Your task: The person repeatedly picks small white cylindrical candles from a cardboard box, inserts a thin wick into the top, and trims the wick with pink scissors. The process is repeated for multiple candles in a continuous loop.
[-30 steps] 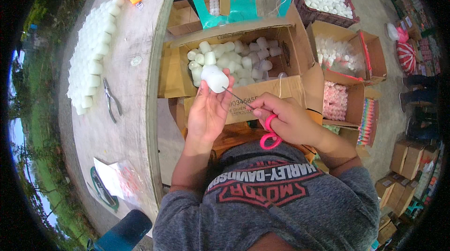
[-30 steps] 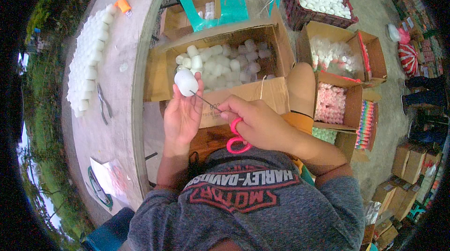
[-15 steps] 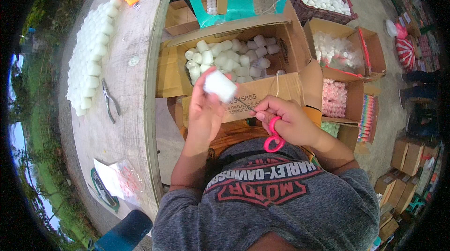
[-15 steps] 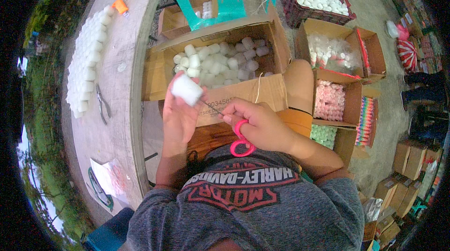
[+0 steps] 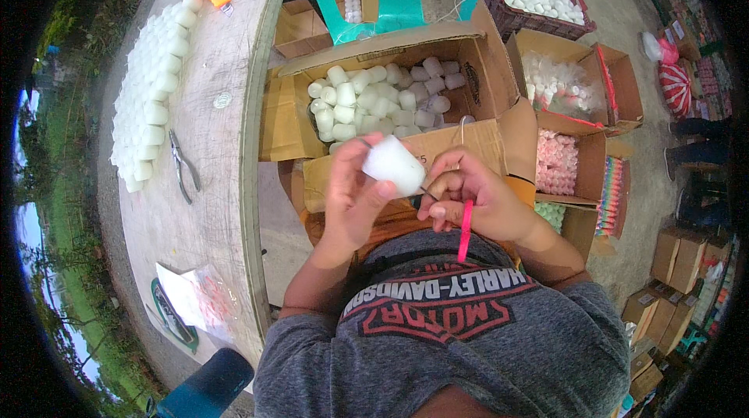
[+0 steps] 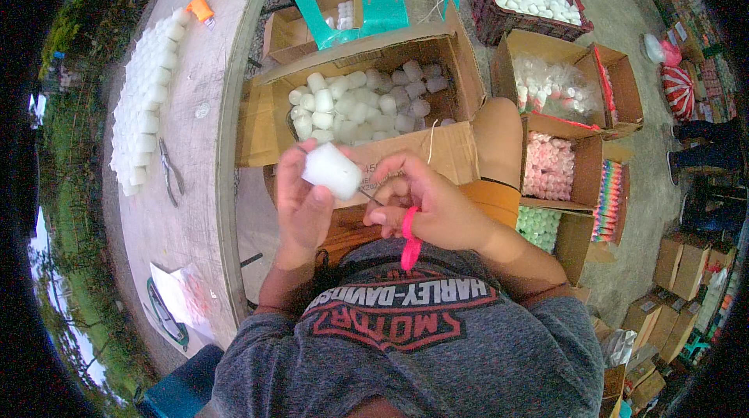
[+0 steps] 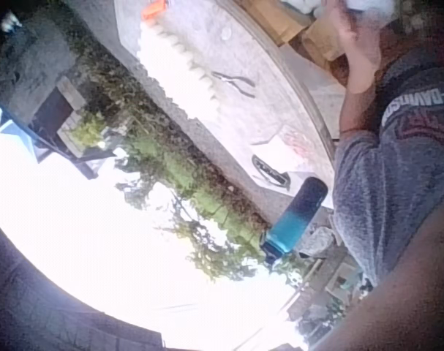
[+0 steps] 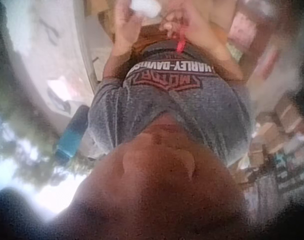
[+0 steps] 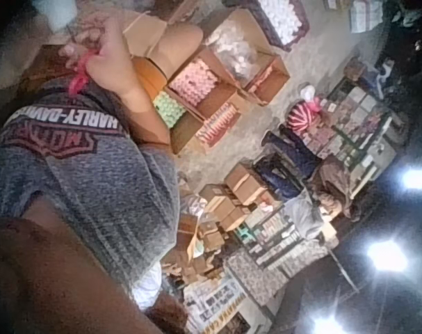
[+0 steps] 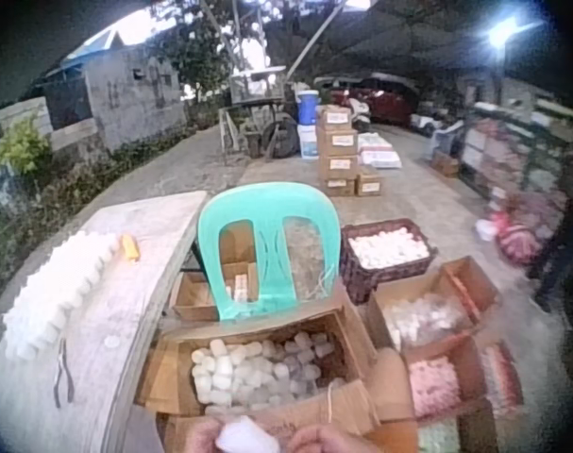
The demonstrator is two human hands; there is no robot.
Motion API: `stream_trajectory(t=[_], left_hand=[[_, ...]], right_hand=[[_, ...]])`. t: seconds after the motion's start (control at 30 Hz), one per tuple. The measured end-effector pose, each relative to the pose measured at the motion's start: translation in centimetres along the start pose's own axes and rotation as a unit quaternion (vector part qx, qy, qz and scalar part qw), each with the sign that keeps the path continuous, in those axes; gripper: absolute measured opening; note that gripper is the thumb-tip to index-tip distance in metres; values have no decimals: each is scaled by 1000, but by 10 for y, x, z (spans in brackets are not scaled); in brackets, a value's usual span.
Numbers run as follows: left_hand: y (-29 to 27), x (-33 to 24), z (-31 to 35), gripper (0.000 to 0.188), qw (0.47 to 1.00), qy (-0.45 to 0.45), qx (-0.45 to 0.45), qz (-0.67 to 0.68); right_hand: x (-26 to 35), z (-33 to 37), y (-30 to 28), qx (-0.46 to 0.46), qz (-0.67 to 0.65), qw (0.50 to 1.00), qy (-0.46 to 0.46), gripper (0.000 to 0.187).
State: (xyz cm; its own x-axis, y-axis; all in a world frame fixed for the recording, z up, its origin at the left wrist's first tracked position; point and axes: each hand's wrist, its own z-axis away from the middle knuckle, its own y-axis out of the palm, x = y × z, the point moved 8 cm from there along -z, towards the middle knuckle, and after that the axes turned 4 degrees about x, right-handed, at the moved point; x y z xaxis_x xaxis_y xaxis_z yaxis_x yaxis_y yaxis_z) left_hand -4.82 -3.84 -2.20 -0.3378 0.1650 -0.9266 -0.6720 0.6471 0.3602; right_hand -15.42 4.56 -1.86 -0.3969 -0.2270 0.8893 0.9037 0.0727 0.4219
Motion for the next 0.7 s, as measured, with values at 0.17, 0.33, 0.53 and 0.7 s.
stream_trajectory(t=[0.17, 0.33, 0.53, 0.7], left_hand=[[-13, -23, -4, 62, 998, 45, -23, 27], [-51, -46, -14, 59, 979, 104, -135, 114], [-73, -4, -12, 41, 955, 17, -202, 216], [-59, 15, -9, 36, 933, -75, -202, 289]], right_hand=[[-19, 11, -15, 15, 140, 990, 31, 15], [-7, 23, -38, -48, 252, 966, 21, 18], [64, -8, -82, -285, 559, 759, -174, 44], [100, 6, -82, -362, 421, 784, -278, 41]])
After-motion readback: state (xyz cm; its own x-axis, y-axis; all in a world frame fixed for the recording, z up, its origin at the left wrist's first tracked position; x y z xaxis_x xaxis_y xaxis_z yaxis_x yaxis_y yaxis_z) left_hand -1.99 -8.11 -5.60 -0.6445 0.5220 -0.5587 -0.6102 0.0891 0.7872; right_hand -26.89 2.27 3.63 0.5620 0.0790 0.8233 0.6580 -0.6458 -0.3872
